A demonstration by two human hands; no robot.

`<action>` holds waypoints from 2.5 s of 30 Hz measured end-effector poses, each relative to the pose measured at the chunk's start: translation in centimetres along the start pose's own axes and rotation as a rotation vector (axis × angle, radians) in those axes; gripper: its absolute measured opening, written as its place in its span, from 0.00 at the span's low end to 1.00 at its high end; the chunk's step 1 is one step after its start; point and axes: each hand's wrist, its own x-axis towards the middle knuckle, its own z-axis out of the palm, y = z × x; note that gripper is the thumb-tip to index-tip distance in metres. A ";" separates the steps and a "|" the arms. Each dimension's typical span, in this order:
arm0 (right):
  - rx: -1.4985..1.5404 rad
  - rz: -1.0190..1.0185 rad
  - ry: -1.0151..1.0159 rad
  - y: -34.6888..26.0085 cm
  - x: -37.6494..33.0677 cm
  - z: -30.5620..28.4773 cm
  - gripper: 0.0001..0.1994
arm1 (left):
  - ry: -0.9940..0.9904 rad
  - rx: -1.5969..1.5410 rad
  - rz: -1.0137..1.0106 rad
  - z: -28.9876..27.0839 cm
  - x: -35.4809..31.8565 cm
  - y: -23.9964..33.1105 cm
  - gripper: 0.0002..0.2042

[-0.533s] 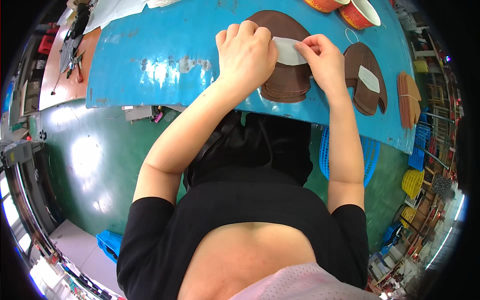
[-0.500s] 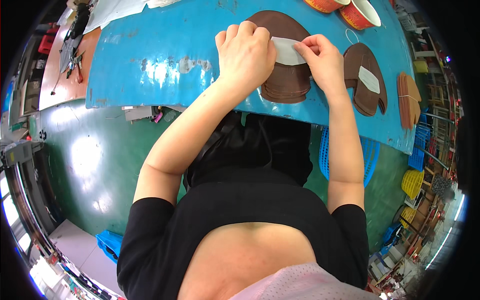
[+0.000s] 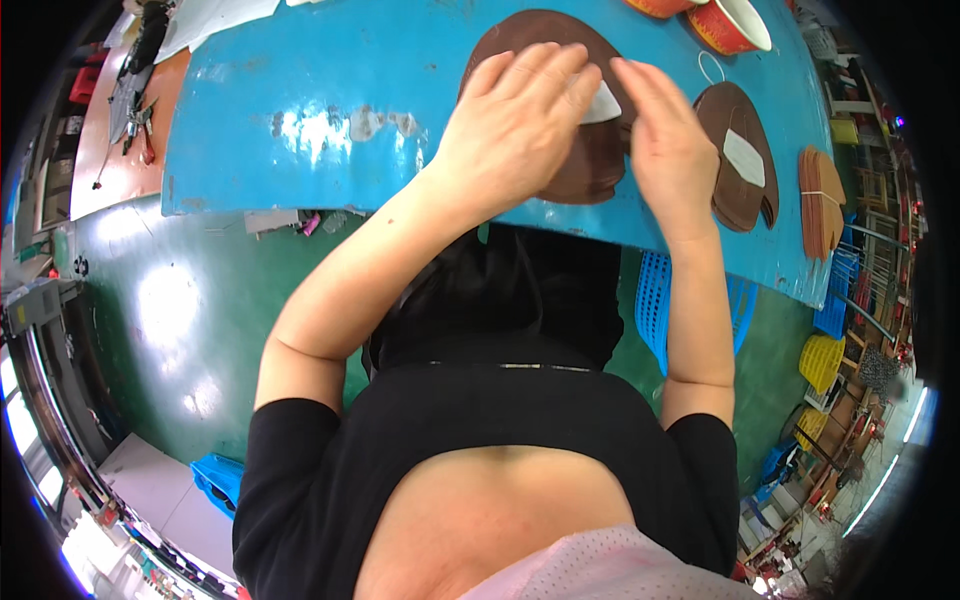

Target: The recorder is applying white adhesive patches to brown shoe upper components and then bundling them using rubber bands.

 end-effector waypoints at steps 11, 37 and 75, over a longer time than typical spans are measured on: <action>-0.249 -0.001 -0.317 0.1 -1.9 0.1 0.26 | -0.369 0.083 -0.078 -1.8 -2.9 -1.5 0.39; 0.095 0.532 -0.113 1.5 -0.7 1.2 0.26 | -0.311 0.070 -0.290 -2.8 -5.5 -0.6 0.36; 0.499 0.063 -0.012 7.5 11.3 -1.6 0.12 | -0.340 -0.039 -0.362 -4.4 -5.1 -0.5 0.32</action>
